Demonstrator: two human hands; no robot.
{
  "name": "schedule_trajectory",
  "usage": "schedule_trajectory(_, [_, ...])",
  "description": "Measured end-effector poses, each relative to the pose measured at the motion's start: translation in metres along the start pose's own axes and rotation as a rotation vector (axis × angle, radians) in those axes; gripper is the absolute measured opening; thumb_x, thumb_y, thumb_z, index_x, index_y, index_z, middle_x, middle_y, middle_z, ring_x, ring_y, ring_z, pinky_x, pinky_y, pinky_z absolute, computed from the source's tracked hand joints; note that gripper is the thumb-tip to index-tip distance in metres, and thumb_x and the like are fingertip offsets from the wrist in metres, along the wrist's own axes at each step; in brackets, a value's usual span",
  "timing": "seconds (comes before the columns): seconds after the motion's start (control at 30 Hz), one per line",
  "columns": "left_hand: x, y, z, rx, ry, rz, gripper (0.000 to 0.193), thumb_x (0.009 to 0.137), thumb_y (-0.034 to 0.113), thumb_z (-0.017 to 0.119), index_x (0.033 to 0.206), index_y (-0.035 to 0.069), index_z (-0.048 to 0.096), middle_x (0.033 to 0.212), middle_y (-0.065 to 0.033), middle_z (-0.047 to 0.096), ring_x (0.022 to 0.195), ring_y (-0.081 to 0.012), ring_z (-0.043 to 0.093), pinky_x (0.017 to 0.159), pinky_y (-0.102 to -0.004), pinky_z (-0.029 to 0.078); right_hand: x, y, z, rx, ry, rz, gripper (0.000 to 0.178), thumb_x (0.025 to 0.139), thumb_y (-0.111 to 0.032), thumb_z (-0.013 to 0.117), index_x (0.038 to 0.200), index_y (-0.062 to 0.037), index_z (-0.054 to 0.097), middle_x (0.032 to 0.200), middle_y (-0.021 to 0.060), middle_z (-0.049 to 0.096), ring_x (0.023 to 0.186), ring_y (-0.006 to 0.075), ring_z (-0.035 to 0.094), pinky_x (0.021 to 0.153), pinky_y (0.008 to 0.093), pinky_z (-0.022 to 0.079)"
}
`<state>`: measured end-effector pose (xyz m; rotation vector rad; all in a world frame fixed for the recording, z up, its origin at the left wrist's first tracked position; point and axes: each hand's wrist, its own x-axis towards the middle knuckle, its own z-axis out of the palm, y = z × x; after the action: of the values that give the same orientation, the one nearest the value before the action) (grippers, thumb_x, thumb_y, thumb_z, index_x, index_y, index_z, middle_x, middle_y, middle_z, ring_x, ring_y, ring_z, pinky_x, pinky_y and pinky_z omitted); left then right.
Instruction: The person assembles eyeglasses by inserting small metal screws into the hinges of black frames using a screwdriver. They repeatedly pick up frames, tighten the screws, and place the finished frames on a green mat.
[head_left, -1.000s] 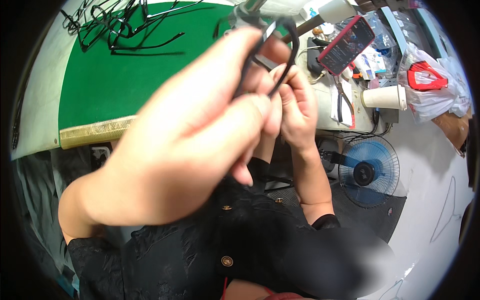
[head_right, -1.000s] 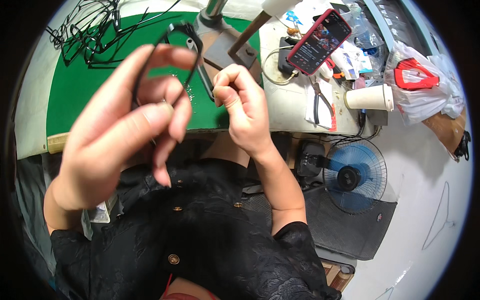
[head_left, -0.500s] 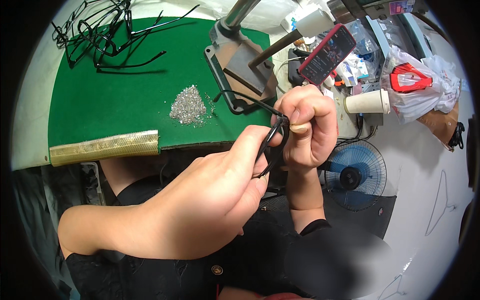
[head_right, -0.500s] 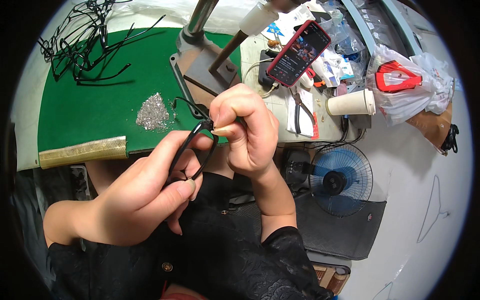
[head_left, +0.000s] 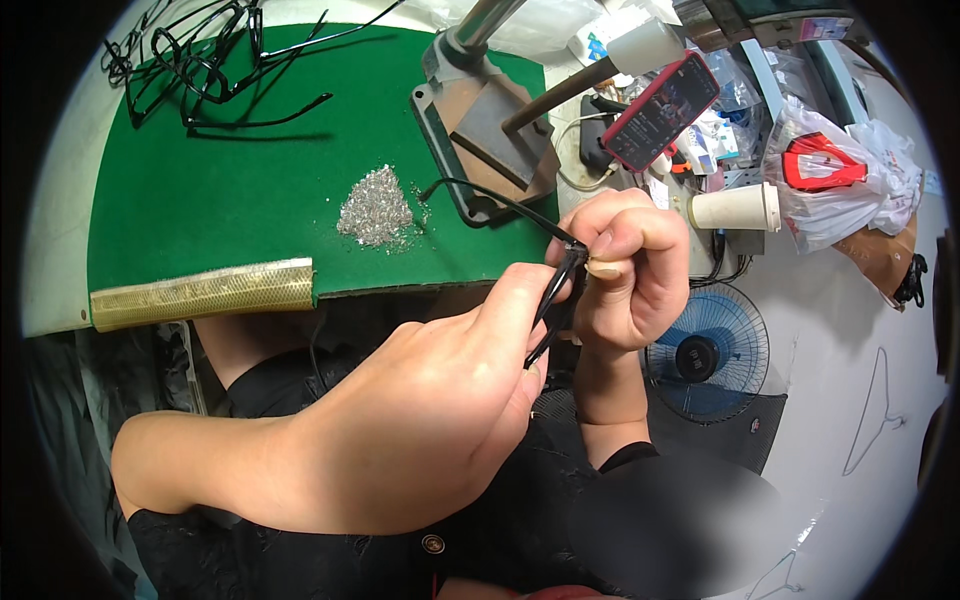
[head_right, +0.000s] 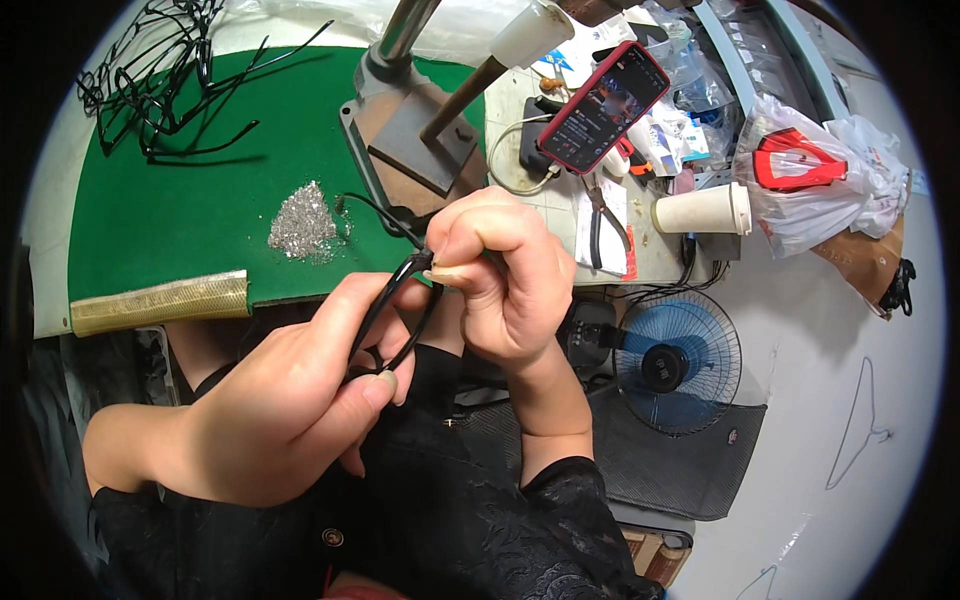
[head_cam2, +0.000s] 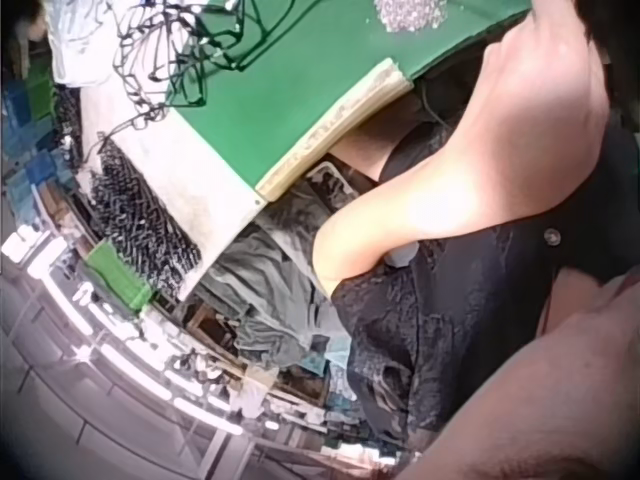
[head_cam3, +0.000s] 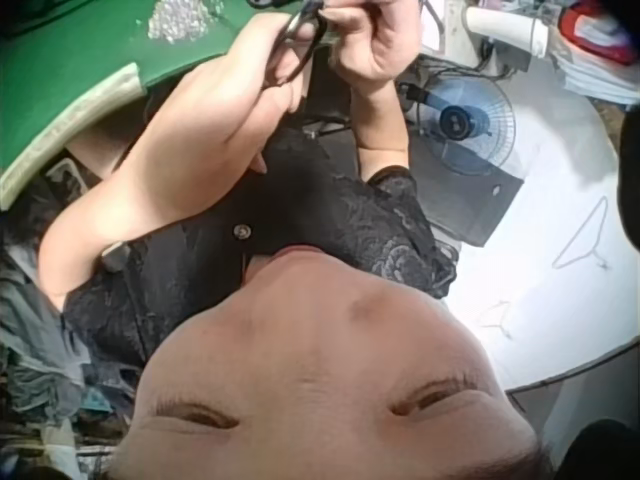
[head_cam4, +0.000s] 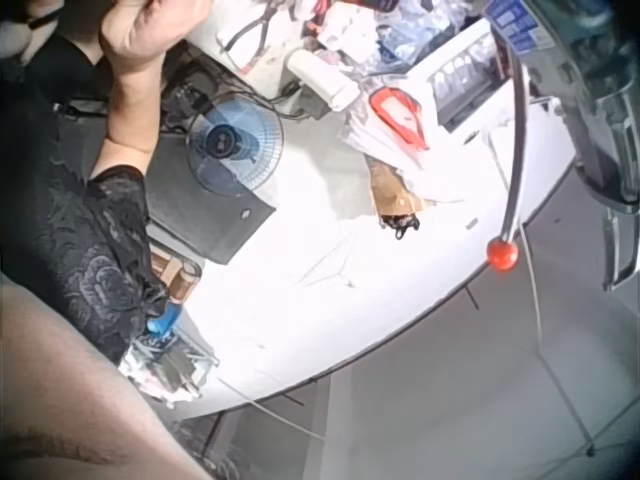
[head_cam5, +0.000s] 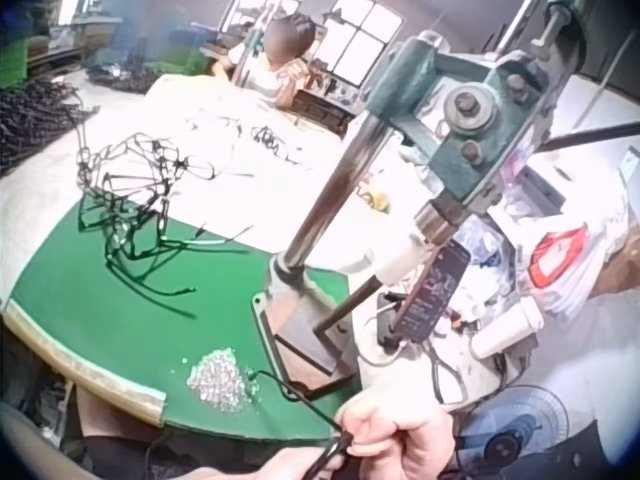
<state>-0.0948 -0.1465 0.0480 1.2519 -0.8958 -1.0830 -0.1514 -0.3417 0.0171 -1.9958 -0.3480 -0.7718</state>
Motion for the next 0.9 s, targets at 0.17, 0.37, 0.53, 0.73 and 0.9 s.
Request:
schedule_trajectory(0.17, [0.000, 0.005, -0.006, -0.193, -0.089, -0.048, 0.041, 0.093, 0.000, 0.042, 0.132, -0.004, 0.026, 0.093, -0.0091, 0.051, 0.063, -0.0099, 0.053, 0.053, -0.0224, 0.051, -0.001, -0.001, -0.001, 0.078, 0.031, 0.023, 0.019, 0.093, -0.016, 0.059, 0.088, -0.0004, 0.049, 0.073, 0.0100, 0.054, 0.064, 0.0164, 0.054, 0.057, 0.0247, 0.045])
schedule_trajectory(0.37, [-0.001, 0.004, -0.005, -0.227, -0.068, -0.072, 0.042, 0.093, 0.000, 0.041, 0.132, -0.004, 0.026, 0.093, -0.0091, 0.051, 0.062, -0.0095, 0.052, 0.052, -0.0223, 0.050, -0.001, 0.000, 0.002, 0.104, 0.052, 0.020, 0.014, 0.091, -0.010, 0.061, 0.088, 0.0013, 0.052, 0.071, 0.0094, 0.056, 0.064, 0.0172, 0.056, 0.057, 0.0255, 0.046])
schedule_trajectory(0.53, [0.001, 0.010, -0.011, -0.393, -0.161, -0.142, 0.042, 0.093, 0.001, 0.042, 0.132, -0.004, 0.025, 0.092, -0.0100, 0.050, 0.064, -0.0107, 0.052, 0.051, -0.0230, 0.051, 0.000, 0.006, -0.002, 0.187, 0.043, -0.014, 0.013, 0.091, -0.009, 0.060, 0.085, 0.0018, 0.054, 0.070, 0.0096, 0.057, 0.063, 0.0167, 0.056, 0.057, 0.0253, 0.046])
schedule_trajectory(0.73, [0.001, 0.010, -0.012, -0.409, -0.154, -0.158, 0.043, 0.093, 0.001, 0.041, 0.132, -0.004, 0.025, 0.091, -0.0107, 0.050, 0.064, -0.0112, 0.052, 0.051, -0.0235, 0.051, 0.002, 0.002, -0.002, 0.240, 0.045, 0.065, 0.014, 0.090, -0.010, 0.061, 0.085, 0.0021, 0.056, 0.072, 0.0101, 0.058, 0.065, 0.0159, 0.057, 0.058, 0.0247, 0.046])
schedule_trajectory(0.9, [0.000, 0.011, -0.013, -0.326, -0.159, -0.147, 0.042, 0.094, 0.001, 0.040, 0.132, -0.005, 0.025, 0.093, -0.0109, 0.051, 0.063, -0.0113, 0.052, 0.051, -0.0232, 0.050, 0.002, 0.002, -0.004, 0.250, 0.026, 0.082, 0.017, 0.090, -0.013, 0.063, 0.085, 0.0022, 0.056, 0.074, 0.0107, 0.060, 0.067, 0.0157, 0.058, 0.061, 0.0238, 0.047])
